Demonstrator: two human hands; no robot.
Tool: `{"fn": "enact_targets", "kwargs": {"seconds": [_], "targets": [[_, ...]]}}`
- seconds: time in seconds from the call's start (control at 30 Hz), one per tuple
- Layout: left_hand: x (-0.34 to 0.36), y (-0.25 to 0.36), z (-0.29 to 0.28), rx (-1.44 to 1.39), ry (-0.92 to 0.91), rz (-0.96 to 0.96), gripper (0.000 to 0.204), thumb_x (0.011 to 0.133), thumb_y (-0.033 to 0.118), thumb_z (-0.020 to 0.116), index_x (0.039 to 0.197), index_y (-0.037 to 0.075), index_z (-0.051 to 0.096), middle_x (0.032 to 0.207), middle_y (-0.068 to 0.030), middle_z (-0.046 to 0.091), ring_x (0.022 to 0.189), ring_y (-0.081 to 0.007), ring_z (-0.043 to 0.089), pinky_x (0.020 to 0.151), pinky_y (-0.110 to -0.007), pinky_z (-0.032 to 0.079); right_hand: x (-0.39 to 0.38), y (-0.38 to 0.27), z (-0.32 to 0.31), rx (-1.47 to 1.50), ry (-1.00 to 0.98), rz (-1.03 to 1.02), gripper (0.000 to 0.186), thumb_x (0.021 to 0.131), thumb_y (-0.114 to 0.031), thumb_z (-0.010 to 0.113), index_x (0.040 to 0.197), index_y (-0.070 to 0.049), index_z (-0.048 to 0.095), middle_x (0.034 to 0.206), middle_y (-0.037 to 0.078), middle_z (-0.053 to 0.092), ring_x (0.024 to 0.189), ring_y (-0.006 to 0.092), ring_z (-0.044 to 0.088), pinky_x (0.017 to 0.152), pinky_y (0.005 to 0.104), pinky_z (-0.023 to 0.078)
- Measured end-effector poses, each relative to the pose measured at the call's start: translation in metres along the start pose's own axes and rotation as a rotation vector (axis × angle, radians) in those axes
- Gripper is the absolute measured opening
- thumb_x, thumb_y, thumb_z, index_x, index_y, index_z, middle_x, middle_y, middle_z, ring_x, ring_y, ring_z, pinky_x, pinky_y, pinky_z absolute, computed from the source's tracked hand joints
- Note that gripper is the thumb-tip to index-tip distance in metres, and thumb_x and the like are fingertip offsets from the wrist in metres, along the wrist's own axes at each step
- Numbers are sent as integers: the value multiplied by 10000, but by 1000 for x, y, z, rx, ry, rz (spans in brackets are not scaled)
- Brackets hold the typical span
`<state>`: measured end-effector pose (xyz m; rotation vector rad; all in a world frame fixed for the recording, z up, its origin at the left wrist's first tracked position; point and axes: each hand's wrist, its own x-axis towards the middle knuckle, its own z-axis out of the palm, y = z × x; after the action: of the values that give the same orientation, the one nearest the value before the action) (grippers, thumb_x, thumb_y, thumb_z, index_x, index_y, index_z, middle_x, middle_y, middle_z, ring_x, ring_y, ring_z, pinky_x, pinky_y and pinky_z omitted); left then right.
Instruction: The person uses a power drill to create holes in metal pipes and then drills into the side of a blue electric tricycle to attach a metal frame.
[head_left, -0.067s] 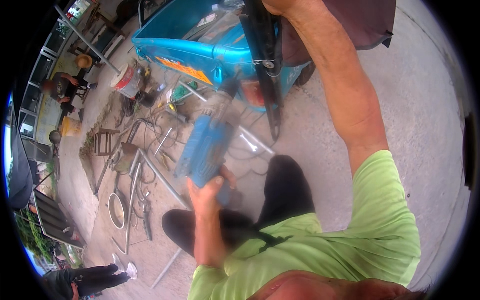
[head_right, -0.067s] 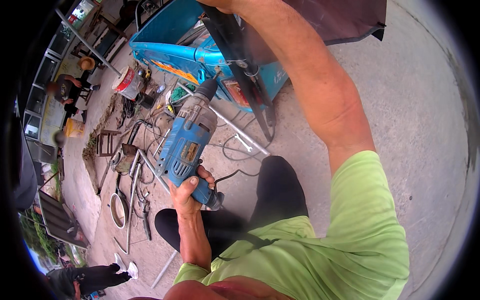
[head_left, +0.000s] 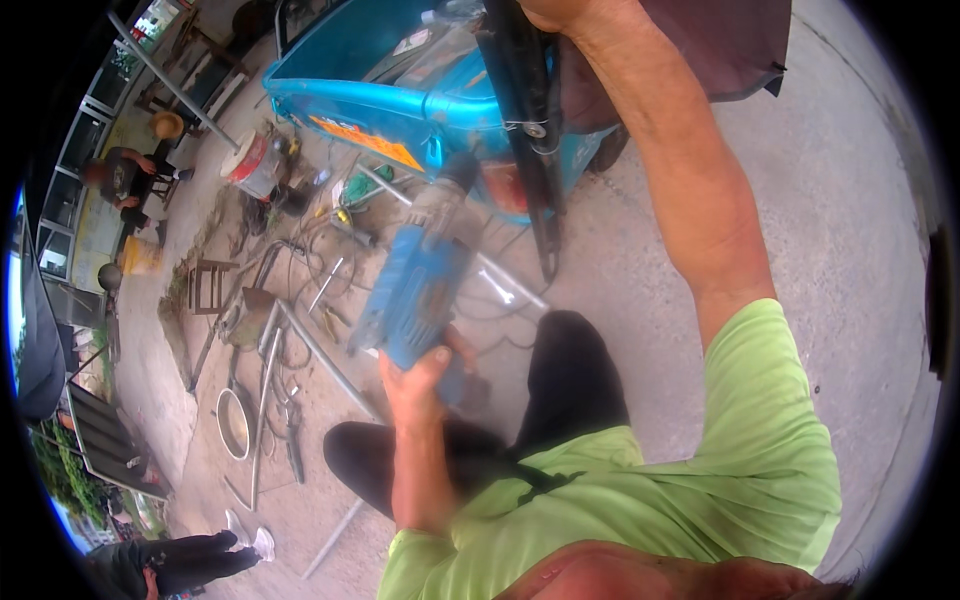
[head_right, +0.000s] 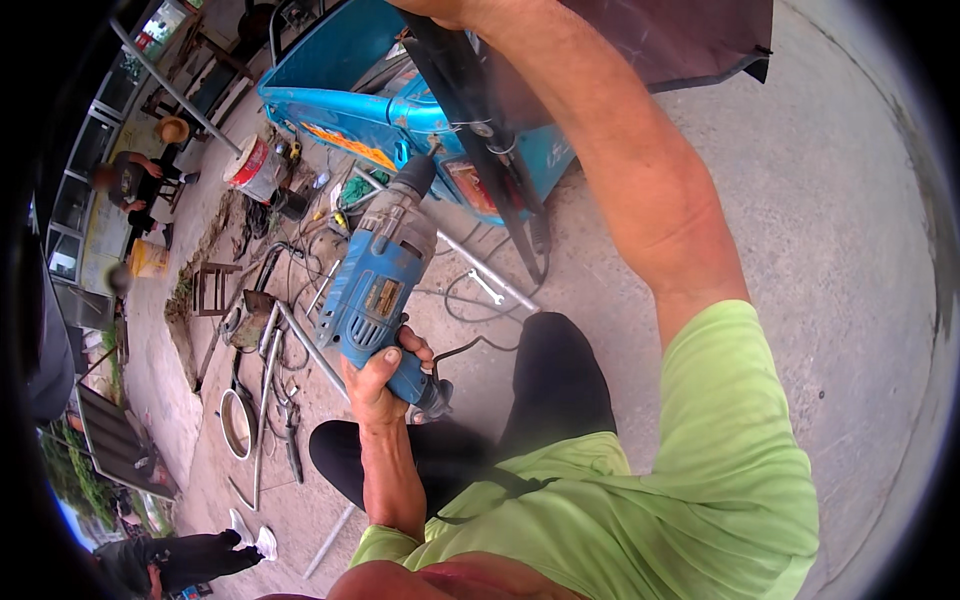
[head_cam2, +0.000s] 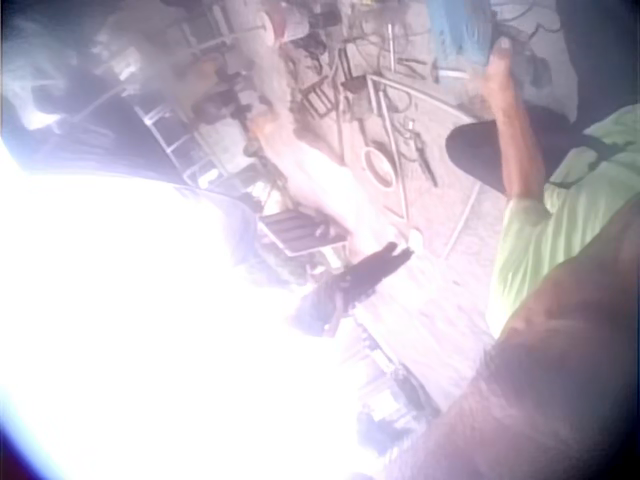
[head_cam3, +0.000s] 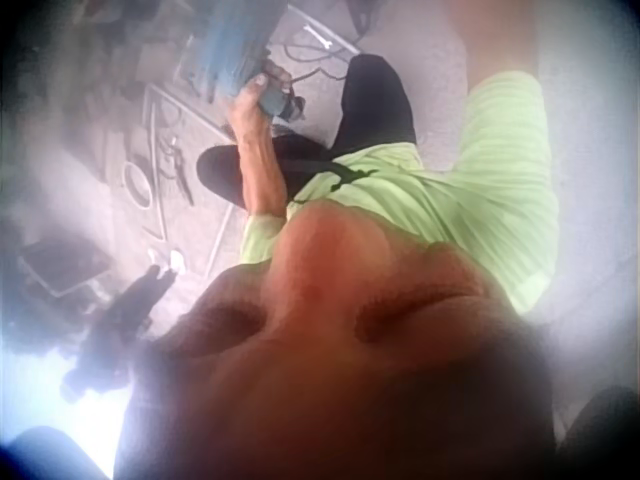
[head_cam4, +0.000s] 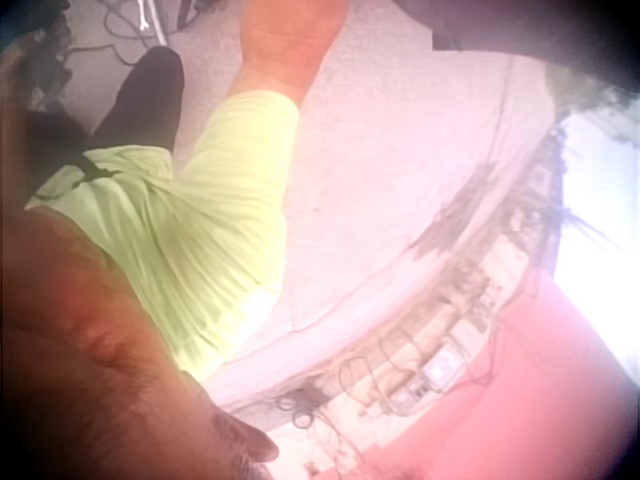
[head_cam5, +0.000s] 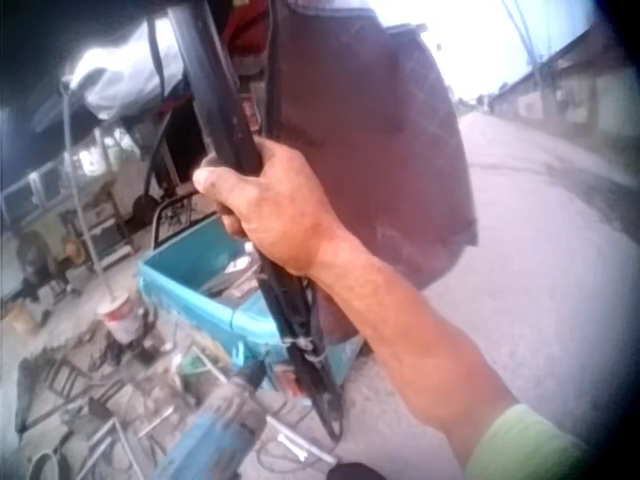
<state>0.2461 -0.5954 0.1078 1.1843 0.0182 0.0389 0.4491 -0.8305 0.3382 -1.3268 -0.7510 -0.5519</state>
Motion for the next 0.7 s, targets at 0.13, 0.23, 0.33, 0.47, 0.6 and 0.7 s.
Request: {"fn": "enact_targets", "kwargs": {"seconds": [0.13,0.23,0.33,0.47,0.6,0.7], "targets": [[-12,5,-3,-14,23,-19,600,735,152,741,1226,-122,532,860,-191,650,678,-288,676,569,-382,568,0,0,-3,41,-20,-8,130,957,-165,667,927,-42,635,727,-30,558,595,64,526,540,238,438],[-22,12,-9,-11,2,-18,702,728,195,802,1283,-119,507,888,-206,646,662,-280,663,533,-369,542,0,3,-3,47,-15,-5,125,953,-158,670,928,-41,635,722,-32,557,592,63,525,536,238,437],[-19,14,-8,-12,-1,-13,651,730,180,780,1249,-119,524,870,-199,653,667,-282,672,543,-370,557,2,5,0,70,-1,-4,118,950,-150,672,927,-41,635,719,-33,559,588,63,525,532,240,437],[-6,6,1,6,19,-10,543,742,141,733,1182,-121,552,850,-181,660,692,-287,697,573,-382,591,2,5,0,73,-19,-37,109,950,-140,673,922,-45,630,717,-29,562,581,64,524,529,240,438],[-14,1,-3,33,-4,9,540,736,107,738,1190,-116,548,856,-175,663,700,-284,699,580,-388,594,0,4,-3,83,-31,-15,107,954,-140,672,922,-50,621,714,-27,558,577,65,522,528,237,437],[-29,-1,-13,51,1,-23,528,731,81,732,1190,-110,555,846,-170,662,698,-289,695,603,-402,594,1,4,-3,81,-22,-10,106,953,-140,673,935,-50,620,715,-24,557,577,65,520,528,236,434]]}}
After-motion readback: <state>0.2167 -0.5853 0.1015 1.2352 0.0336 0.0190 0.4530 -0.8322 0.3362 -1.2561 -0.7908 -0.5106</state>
